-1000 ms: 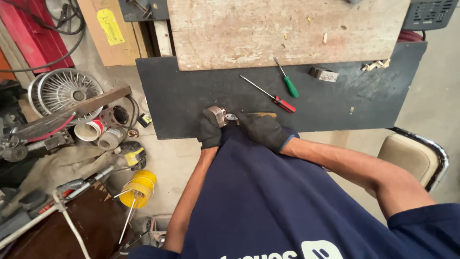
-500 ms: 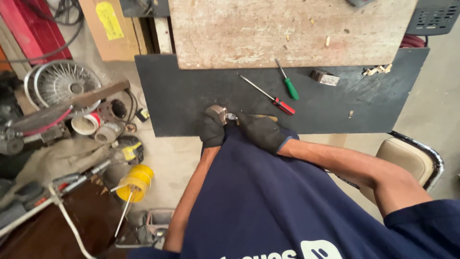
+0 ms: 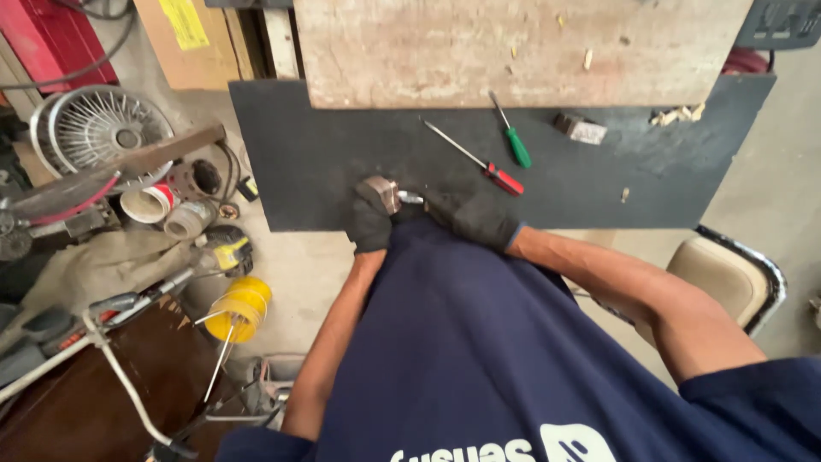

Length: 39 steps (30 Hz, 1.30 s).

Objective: Disassembling a small electrical motor component using a screwdriver and pliers

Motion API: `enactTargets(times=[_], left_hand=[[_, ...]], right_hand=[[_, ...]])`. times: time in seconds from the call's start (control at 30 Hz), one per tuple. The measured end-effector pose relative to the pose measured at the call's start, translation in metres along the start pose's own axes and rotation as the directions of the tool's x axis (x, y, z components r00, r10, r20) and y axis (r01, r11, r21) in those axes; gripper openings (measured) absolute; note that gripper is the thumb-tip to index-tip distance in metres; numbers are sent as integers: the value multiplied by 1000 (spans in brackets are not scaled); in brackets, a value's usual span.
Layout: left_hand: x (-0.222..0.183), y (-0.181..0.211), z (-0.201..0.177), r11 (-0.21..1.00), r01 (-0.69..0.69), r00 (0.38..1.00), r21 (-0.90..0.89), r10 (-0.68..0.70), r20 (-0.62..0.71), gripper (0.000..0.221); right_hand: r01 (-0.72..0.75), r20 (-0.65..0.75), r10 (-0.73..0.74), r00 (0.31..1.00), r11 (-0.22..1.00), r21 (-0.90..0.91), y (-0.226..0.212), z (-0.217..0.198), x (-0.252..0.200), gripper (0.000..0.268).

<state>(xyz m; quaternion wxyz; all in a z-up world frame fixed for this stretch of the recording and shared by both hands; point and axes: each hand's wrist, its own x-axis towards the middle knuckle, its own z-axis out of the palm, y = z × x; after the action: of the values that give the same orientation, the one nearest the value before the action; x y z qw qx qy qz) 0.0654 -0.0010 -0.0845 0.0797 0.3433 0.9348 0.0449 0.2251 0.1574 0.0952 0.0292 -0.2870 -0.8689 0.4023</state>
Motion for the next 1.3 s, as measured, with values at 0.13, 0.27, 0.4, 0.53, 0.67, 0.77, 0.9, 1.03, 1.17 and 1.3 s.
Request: enactTargets(times=[0.13, 0.27, 0.4, 0.53, 0.67, 0.77, 0.9, 1.03, 1.17, 1.3], left_hand=[[-3, -26, 1, 997, 35, 994, -73, -27, 110, 62], [7, -36, 3, 985, 25, 978, -169, 11, 210, 65], [-4, -153, 155, 561, -302, 635, 771, 722, -277, 43], [27, -51, -14, 956, 56, 942, -287, 45, 334, 74], [31, -45, -34, 941, 161, 914, -297, -29, 405, 76], [37, -60, -29, 944, 174, 883, -282, -23, 469, 79], [51, -68, -20, 964, 116, 872, -240, 17, 489, 77], [51, -66, -30, 960, 122, 849, -251, 30, 528, 83], [50, -64, -47, 949, 158, 843, -272, 14, 538, 83], [47, -59, -88, 893, 229, 856, -388, 6, 518, 78]], right_hand=[[165, -79, -164, 983, 986, 5, 41, 50, -14, 35], [207, -131, -236, 963, 958, -200, 38, 38, -9, 29], [247, -186, -275, 943, 956, -160, 27, 26, -5, 39], [148, -82, -160, 984, 980, -134, 26, 32, -12, 36], [23, -63, -26, 998, 998, -51, 36, 53, -28, 38], [-46, -100, 36, 994, 994, -102, 41, 73, -40, 40], [-215, -56, 207, 977, 952, -218, 107, 153, -56, 30], [-261, 9, 277, 961, 917, -302, 98, 161, -58, 32], [-117, 21, 128, 992, 953, -278, 53, 122, -56, 31], [-63, 51, 71, 996, 988, -144, 15, 94, -52, 26]])
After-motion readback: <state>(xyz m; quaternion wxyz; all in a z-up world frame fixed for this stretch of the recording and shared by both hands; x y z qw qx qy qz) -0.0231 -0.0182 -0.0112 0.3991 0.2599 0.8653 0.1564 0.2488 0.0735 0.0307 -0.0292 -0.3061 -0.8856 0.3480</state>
